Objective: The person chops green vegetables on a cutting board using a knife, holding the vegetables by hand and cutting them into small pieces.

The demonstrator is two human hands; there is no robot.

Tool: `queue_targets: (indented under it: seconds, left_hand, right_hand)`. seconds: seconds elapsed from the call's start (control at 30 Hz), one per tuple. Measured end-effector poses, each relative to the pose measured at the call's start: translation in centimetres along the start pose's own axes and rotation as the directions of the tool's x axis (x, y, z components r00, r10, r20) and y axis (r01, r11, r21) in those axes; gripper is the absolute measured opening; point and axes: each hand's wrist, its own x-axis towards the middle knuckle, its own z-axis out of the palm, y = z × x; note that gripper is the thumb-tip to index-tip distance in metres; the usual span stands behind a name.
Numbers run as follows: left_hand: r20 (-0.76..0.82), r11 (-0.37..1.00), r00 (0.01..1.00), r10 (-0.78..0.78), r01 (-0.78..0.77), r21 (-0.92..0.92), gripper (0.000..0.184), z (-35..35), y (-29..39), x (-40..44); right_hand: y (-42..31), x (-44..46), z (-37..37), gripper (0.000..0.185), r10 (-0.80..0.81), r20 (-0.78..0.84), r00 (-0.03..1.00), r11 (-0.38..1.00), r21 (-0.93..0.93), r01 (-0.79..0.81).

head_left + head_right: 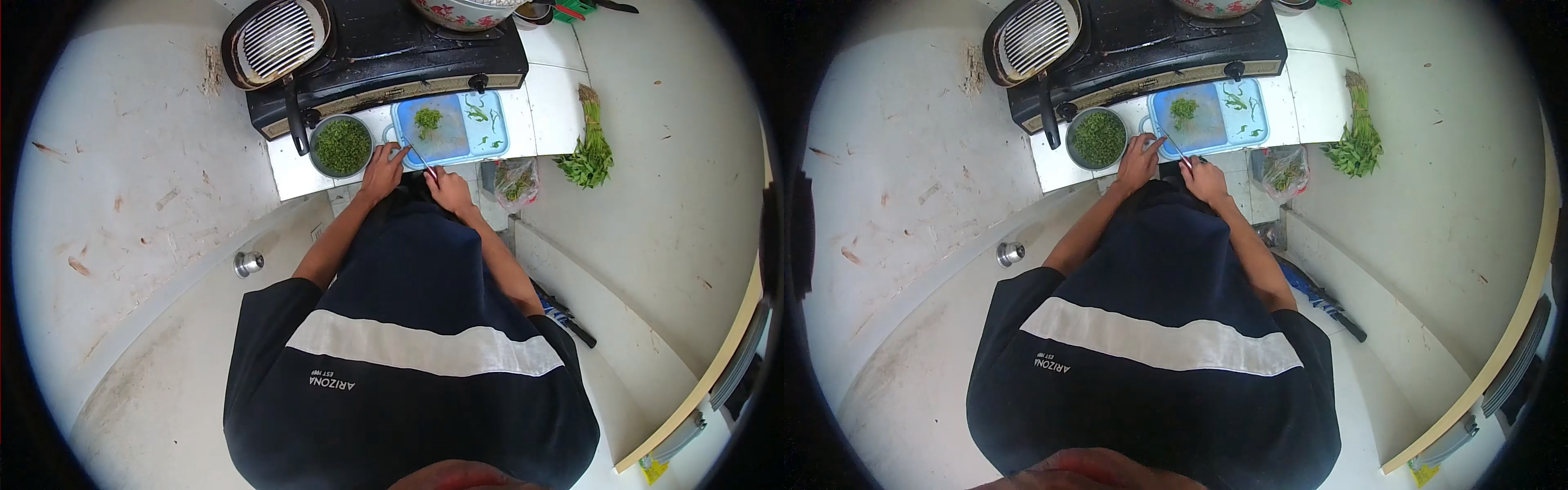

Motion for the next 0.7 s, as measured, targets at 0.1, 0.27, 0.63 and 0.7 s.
queue_targets:
  seconds: [0.1, 0.27, 0.63, 0.7]
  left_hand:
    - [-0.017, 1.000, 1.000, -0.004, 0.003, -0.030, 0.049, -0.1, 0.0, -0.3]
    - [-0.023, 0.997, 1.000, -0.012, 0.011, -0.075, 0.048, -0.2, 0.0, -0.2]
    - [0.159, 0.948, 0.976, -0.146, 0.184, -0.259, 0.056, -1.8, 2.4, 3.2]
    - [0.152, 0.966, 0.983, -0.098, 0.131, -0.224, 0.056, -1.2, 2.5, 3.9]
  right_hand:
    - [0.2, 0.2, 0.3, 0.042, -0.022, 0.006, 1.000, 0.998, -0.054, 0.022]
    - [0.2, 0.7, -0.5, 0.041, 0.000, -0.010, 1.000, 0.992, -0.123, -0.001]
    - [1.1, 2.1, -3.9, 0.037, 0.001, -0.127, 0.992, 0.993, -0.115, -0.015]
    - [1.5, 1.9, -4.5, 0.037, -0.017, -0.131, 0.991, 0.994, -0.112, 0.002]
